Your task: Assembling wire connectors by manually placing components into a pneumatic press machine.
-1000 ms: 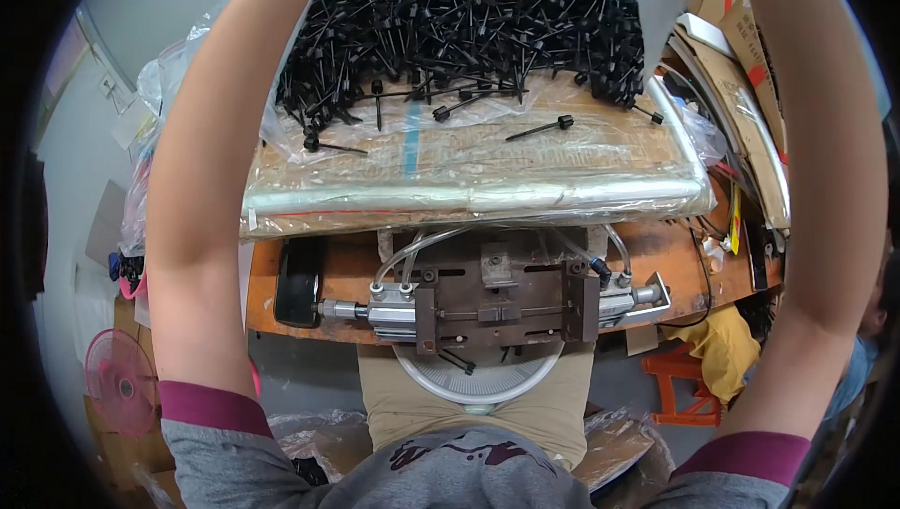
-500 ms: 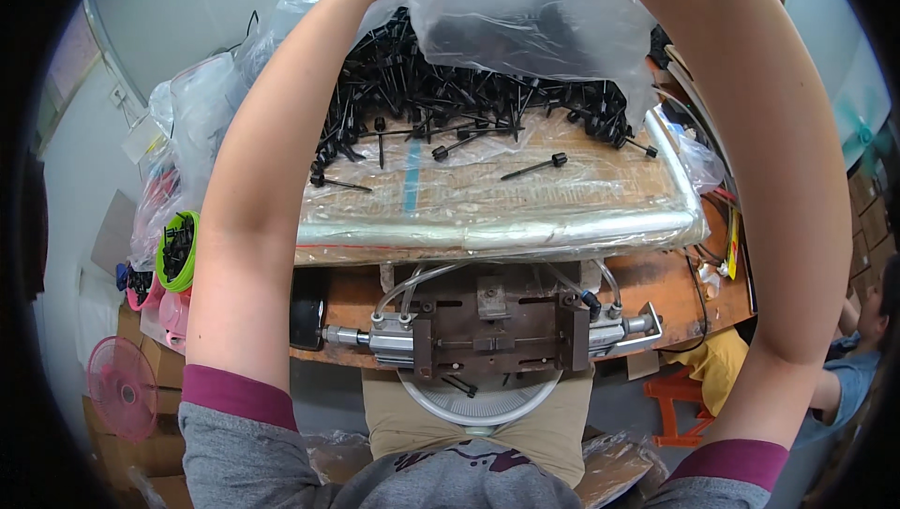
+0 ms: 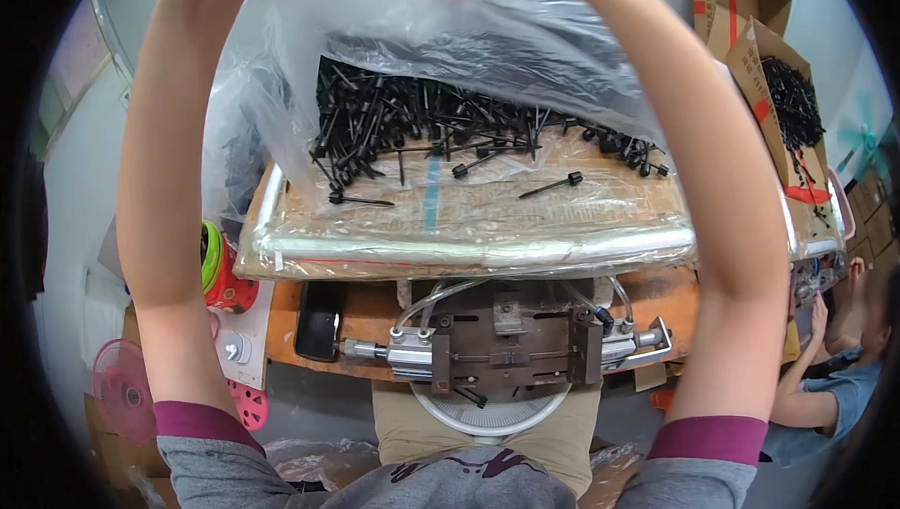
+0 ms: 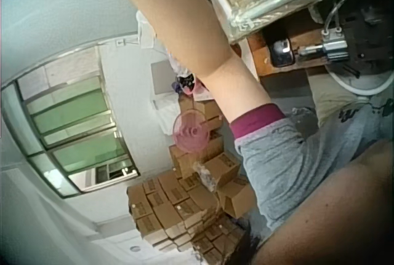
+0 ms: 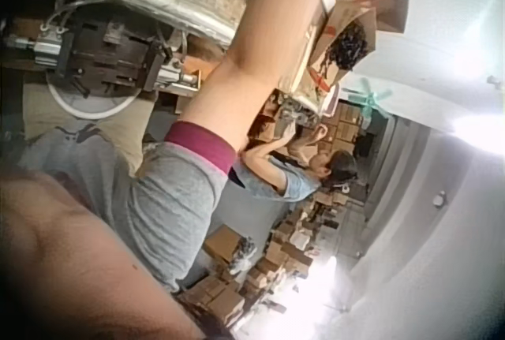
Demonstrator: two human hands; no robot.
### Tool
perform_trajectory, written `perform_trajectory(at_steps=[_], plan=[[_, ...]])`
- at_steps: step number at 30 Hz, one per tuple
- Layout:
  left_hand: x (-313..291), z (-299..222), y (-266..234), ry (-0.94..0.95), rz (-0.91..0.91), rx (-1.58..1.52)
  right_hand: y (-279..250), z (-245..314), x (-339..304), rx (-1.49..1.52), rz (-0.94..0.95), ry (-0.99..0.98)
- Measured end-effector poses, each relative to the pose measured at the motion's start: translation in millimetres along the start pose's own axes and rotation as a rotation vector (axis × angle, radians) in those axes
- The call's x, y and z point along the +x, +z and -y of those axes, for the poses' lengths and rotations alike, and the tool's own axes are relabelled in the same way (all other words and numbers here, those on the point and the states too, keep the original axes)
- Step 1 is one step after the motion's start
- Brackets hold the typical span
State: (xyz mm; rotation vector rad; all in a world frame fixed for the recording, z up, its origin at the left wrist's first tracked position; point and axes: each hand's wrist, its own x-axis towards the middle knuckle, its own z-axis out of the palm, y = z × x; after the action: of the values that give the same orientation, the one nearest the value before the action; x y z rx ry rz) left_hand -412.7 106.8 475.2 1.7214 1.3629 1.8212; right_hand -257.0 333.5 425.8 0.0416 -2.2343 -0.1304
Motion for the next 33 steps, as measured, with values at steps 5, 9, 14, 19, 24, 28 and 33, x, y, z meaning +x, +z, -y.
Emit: perform_trajectory(at_steps=[5, 9, 14, 19, 24, 28, 33], plan=[[-47, -21, 31, 0.142, 0.003, 0.381, 93, -35, 14, 0.266, 0.132, 0.082], [-69, -30, 54, 0.313, -0.034, 0.704, 114, -9, 30, 0.474, 0.172, 0.17], [-46, 5, 66, 0.616, -0.193, 1.192, 35, 35, 13, 0.892, 0.159, 0.443], [-25, 108, 83, 0.601, -0.316, 1.436, -7, 71, -47, 1.295, 0.29, 0.72], [-44, 185, 83, 0.567, 0.085, 1.603, 23, 56, -107, 1.454, 0.548, 0.788], [-33, 247, 84, -0.059, 0.188, 1.207, 31, 50, -125, 1.247, 0.669, 0.624], [-23, 279, 68, -0.245, -0.101, 0.597, 19, 55, -134, 0.898, 0.281, 0.206]])
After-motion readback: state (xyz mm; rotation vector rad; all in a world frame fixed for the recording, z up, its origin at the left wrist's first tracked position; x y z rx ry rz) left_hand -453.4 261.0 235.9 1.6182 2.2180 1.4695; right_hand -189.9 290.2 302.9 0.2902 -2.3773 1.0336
